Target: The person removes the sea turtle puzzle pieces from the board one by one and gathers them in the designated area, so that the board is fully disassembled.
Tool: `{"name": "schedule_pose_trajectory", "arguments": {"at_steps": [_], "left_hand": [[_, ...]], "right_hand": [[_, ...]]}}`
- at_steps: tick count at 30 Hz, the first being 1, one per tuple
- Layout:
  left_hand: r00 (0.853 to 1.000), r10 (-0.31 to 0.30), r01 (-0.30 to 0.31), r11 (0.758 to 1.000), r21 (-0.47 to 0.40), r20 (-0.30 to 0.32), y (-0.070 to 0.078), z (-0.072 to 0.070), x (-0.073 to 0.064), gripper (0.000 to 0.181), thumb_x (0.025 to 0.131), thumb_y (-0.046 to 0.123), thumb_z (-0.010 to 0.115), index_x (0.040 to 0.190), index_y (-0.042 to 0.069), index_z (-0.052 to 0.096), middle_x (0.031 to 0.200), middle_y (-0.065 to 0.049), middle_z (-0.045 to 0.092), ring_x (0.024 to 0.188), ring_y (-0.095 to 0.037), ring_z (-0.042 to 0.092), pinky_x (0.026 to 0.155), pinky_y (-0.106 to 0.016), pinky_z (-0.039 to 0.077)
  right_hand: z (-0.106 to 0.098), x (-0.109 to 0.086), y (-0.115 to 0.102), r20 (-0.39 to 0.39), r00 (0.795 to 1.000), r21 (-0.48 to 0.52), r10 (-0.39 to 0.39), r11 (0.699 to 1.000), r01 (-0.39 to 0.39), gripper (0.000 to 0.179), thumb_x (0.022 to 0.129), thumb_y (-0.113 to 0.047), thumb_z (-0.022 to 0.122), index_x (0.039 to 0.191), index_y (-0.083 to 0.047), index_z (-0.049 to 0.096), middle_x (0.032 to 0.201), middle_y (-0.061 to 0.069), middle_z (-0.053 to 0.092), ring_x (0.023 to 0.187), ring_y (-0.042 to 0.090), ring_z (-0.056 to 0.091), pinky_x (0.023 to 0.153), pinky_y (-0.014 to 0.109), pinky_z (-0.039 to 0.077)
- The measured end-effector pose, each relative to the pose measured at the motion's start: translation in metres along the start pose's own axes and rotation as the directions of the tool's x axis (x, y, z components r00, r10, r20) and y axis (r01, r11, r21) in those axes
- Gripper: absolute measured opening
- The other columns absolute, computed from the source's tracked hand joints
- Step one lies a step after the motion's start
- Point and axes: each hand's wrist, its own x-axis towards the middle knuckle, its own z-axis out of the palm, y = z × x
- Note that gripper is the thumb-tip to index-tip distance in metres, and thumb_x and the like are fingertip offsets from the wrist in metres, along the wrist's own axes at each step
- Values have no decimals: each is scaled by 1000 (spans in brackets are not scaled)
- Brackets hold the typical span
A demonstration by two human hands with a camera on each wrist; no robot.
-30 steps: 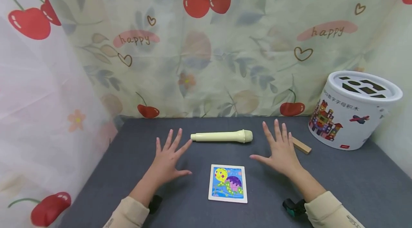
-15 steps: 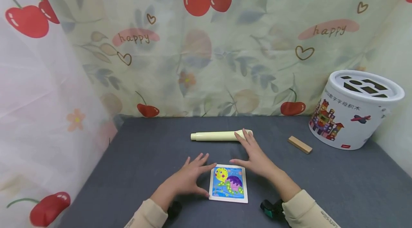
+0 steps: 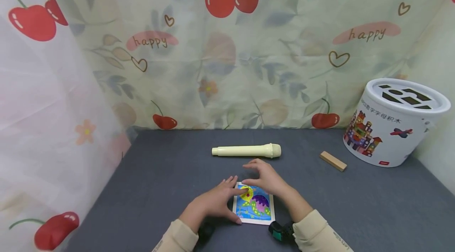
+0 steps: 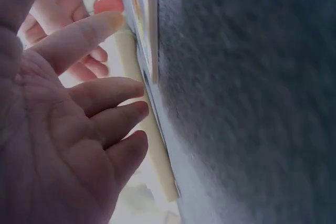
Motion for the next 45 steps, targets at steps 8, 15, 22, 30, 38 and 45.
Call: {"name": "schedule_pose_trajectory", "arguments": {"at_steps": [8, 15, 22, 30, 38, 45], "left_hand": [[1000, -8, 7, 999, -40, -5, 1, 2, 1, 71, 71, 43, 78, 134, 23, 53, 154, -14, 23, 143, -33, 18, 111, -52, 26], [1000, -20, 19, 999, -40, -12, 1, 4, -1, 67, 71, 44, 78, 131, 23, 56, 153, -13, 25, 142, -32, 21, 109, -51, 29], [998, -60, 60, 998, -29, 6, 4, 5, -7, 67, 72, 46, 76, 132, 26, 54, 154, -13, 25, 141, -34, 23, 109, -51, 30], [999, -48, 48, 999, -24, 25, 6, 8, -11, 66, 77, 44, 73, 136, 26, 49, 155, -14, 18, 141, -36, 21, 109, -52, 29], [1000, -23, 23, 1000, 9, -3, 10, 12, -15, 65, 79, 40, 71, 137, 19, 49, 154, -17, 20, 141, -33, 24, 108, -48, 32], [1000, -7, 8, 1000, 26, -31, 13, 12, -19, 62, 80, 37, 71, 135, 18, 51, 153, -18, 23, 141, -31, 26, 108, -45, 34]], "right_hand": [[6, 6, 0, 138, 990, 68, -21, 998, 12, 30, 81, -14, 71, 106, 1, 67, 90, 7, 68, 77, 12, 60, 67, 22, 50], [9, 7, 1, 183, 983, 101, 14, 994, -33, 19, 80, -9, 72, 97, 1, 70, 80, 4, 68, 69, 8, 58, 61, 20, 49], [13, 7, 2, 205, 979, 112, 22, 993, -46, 14, 80, -7, 71, 92, 0, 71, 78, 3, 68, 67, 6, 57, 60, 19, 48], [15, 6, 0, 182, 983, 61, 0, 998, -12, 12, 78, -4, 72, 89, -1, 72, 78, 3, 66, 66, 4, 55, 58, 18, 47], [15, 4, -3, 196, 981, 45, 1, 999, -10, 13, 79, 0, 70, 92, 1, 72, 83, 6, 62, 73, 12, 59, 61, 19, 48], [16, 6, -4, 204, 978, 57, -30, 998, 19, 16, 77, -2, 72, 93, 1, 72, 83, 6, 61, 72, 9, 57, 61, 18, 48]]}}
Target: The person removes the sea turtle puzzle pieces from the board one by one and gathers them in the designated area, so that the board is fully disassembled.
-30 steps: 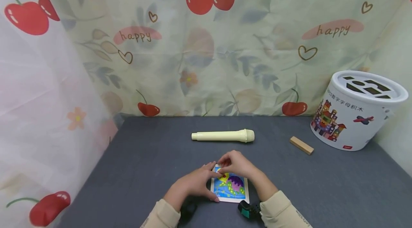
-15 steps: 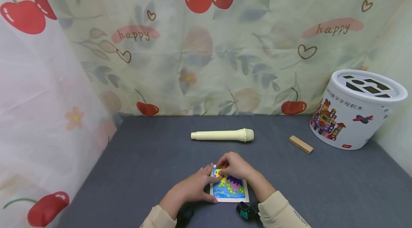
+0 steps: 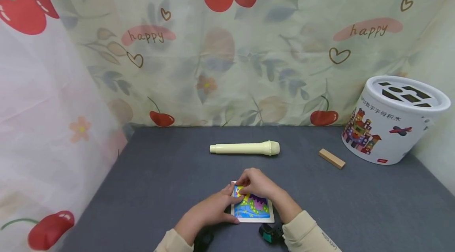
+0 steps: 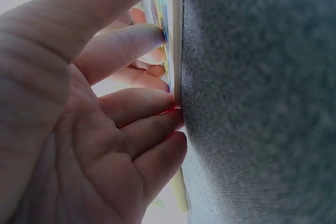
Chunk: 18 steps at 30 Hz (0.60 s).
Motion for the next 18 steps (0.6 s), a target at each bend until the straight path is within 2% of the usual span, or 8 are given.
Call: {"name": "schedule_pose_trajectory", "arguments": {"at_steps": [5, 9, 18], "left_hand": [[1000, -4, 4, 1000, 0, -9, 1, 0, -1, 61, 79, 36, 72, 134, 18, 52, 153, -19, 22, 140, -32, 27, 107, -45, 34], [1000, 17, -17, 1000, 12, -24, -1, 2, 0, 62, 79, 37, 72, 134, 17, 51, 152, -21, 21, 140, -33, 25, 108, -44, 34], [999, 42, -42, 999, -6, -4, -4, 2, 1, 61, 81, 36, 70, 135, 18, 50, 153, -21, 20, 142, -32, 22, 108, -43, 34]], "right_hand": [[2, 2, -3, -17, 999, -4, 47, 999, -47, 14, 77, -2, 72, 91, -1, 72, 82, 4, 60, 70, 9, 54, 58, 19, 46], [4, 3, -7, -33, 995, -3, 95, 995, -95, 13, 77, -2, 72, 90, -1, 71, 81, 4, 63, 68, 10, 53, 57, 19, 45], [8, 0, -13, -64, 995, -55, 76, 995, -79, 13, 76, 0, 72, 89, 0, 71, 80, 4, 59, 69, 9, 52, 59, 20, 44]]}}
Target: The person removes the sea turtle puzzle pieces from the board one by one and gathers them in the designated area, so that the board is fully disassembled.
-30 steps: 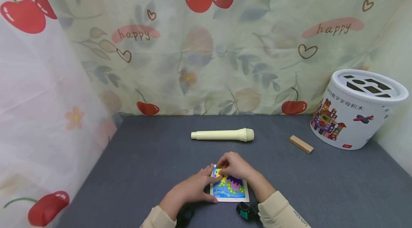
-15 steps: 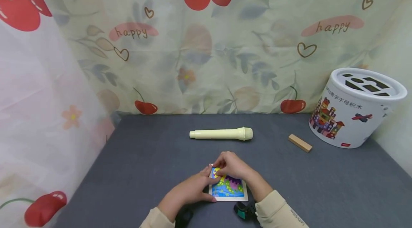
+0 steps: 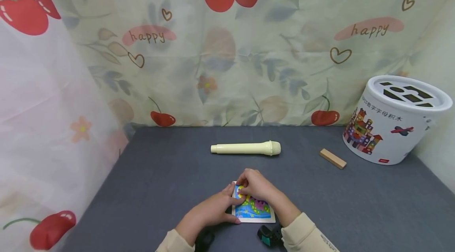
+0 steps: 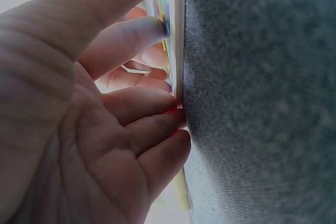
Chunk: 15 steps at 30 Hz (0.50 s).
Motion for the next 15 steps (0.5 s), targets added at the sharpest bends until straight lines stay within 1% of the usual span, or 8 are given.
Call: {"name": "schedule_pose_trajectory", "arguments": {"at_steps": [3, 6, 10, 15], "left_hand": [[1000, -1, 1, 1000, 3, -6, 0, -1, -1, 60, 80, 35, 71, 135, 18, 51, 152, -21, 21, 141, -32, 23, 108, -43, 34], [1000, -3, 3, 1000, 8, -18, 1, -2, -2, 60, 80, 35, 71, 134, 19, 51, 152, -22, 21, 141, -32, 24, 108, -43, 34], [1000, 1, -1, 1000, 9, -25, 3, -2, -2, 60, 80, 34, 72, 134, 18, 52, 152, -23, 22, 140, -33, 25, 107, -43, 34], [1000, -13, 13, 1000, -1, -5, 4, -2, -1, 59, 80, 36, 71, 134, 19, 52, 153, -20, 20, 141, -32, 23, 108, -44, 34]], "right_hand": [[0, 0, 0, -8, 1000, -19, -28, 999, 27, 13, 76, 1, 71, 90, 0, 72, 80, 4, 57, 70, 10, 51, 59, 21, 43], [1, 0, 1, -17, 999, -21, -29, 999, 29, 13, 77, 0, 70, 90, 0, 72, 80, 4, 56, 71, 11, 51, 60, 21, 42], [3, 0, 2, -28, 1000, 3, 0, 1000, 0, 10, 78, -2, 70, 88, -1, 70, 81, 3, 55, 72, 11, 52, 60, 21, 43], [5, 0, 5, -47, 998, 32, 35, 999, -34, 6, 79, -1, 66, 85, -3, 68, 80, 3, 53, 70, 11, 50, 58, 20, 42]]}}
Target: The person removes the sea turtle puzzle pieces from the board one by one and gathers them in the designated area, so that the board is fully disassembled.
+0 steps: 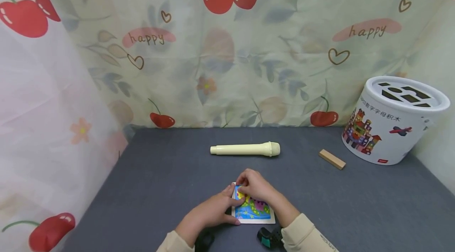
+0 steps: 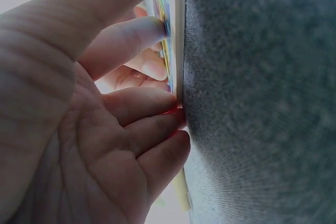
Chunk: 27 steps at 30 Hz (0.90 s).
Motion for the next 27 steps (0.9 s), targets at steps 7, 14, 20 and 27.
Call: {"name": "schedule_pose_trajectory", "arguments": {"at_steps": [7, 14, 20, 27], "left_hand": [[1000, -8, 8, 1000, 2, 9, -1, 1, 1, 59, 80, 37, 71, 134, 21, 52, 153, -19, 20, 142, -30, 23, 108, -43, 34], [1000, -9, 9, 1000, 3, 14, -2, 2, 2, 60, 80, 37, 71, 134, 21, 52, 153, -20, 21, 142, -30, 23, 108, -42, 34], [999, -37, 38, 999, -14, 33, 1, 0, 1, 59, 80, 37, 71, 134, 22, 52, 154, -18, 21, 141, -30, 24, 107, -42, 35], [998, -43, 44, 999, -28, 44, 1, -2, 1, 60, 80, 37, 70, 134, 22, 51, 154, -18, 19, 142, -31, 22, 107, -43, 34]], "right_hand": [[1, 1, -1, -11, 999, 18, 40, 999, -40, 7, 78, 1, 64, 83, -3, 68, 75, 1, 58, 67, 10, 50, 58, 21, 42], [-1, -1, -8, -18, 998, -30, 60, 998, -61, 9, 80, 4, 61, 80, -2, 68, 71, 2, 59, 64, 11, 49, 56, 22, 41], [-1, 0, -10, -8, 999, -43, 52, 998, -52, 8, 81, 3, 61, 80, -2, 67, 71, 2, 58, 64, 11, 49, 56, 22, 40], [0, 2, -5, -19, 999, 24, 50, 998, -50, 6, 83, 0, 61, 79, -2, 65, 69, 2, 56, 62, 11, 49, 54, 22, 40]]}}
